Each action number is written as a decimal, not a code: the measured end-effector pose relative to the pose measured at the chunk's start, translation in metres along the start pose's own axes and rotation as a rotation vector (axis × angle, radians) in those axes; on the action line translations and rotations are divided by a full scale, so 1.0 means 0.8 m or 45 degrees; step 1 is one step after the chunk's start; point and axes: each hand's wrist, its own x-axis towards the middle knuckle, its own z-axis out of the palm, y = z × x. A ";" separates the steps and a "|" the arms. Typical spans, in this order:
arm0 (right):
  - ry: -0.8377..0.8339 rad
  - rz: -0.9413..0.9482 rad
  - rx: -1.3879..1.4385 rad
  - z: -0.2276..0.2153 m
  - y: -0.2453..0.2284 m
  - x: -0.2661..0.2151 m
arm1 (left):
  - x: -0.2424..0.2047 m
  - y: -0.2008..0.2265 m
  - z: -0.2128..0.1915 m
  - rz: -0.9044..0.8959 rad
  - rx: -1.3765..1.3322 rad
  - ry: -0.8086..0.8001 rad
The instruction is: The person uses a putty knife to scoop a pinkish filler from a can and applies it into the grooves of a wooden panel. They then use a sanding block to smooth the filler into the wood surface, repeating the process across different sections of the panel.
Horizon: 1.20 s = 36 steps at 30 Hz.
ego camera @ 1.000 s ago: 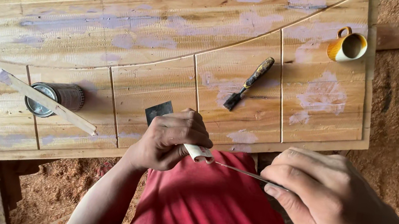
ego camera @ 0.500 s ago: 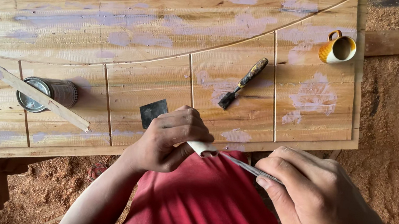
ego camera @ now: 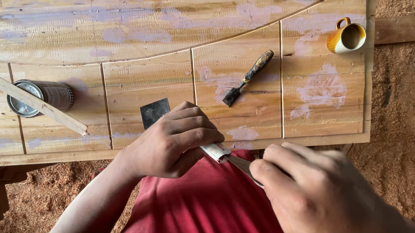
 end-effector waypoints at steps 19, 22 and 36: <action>-0.266 0.134 0.610 0.013 0.077 0.006 | 0.000 -0.024 0.013 -0.100 -0.113 -0.094; -0.288 0.215 0.680 0.018 0.086 0.002 | 0.002 -0.025 0.015 -0.124 -0.050 -0.086; -0.169 0.285 1.117 0.043 0.155 -0.031 | -0.009 -0.082 0.034 -0.231 -0.160 -0.085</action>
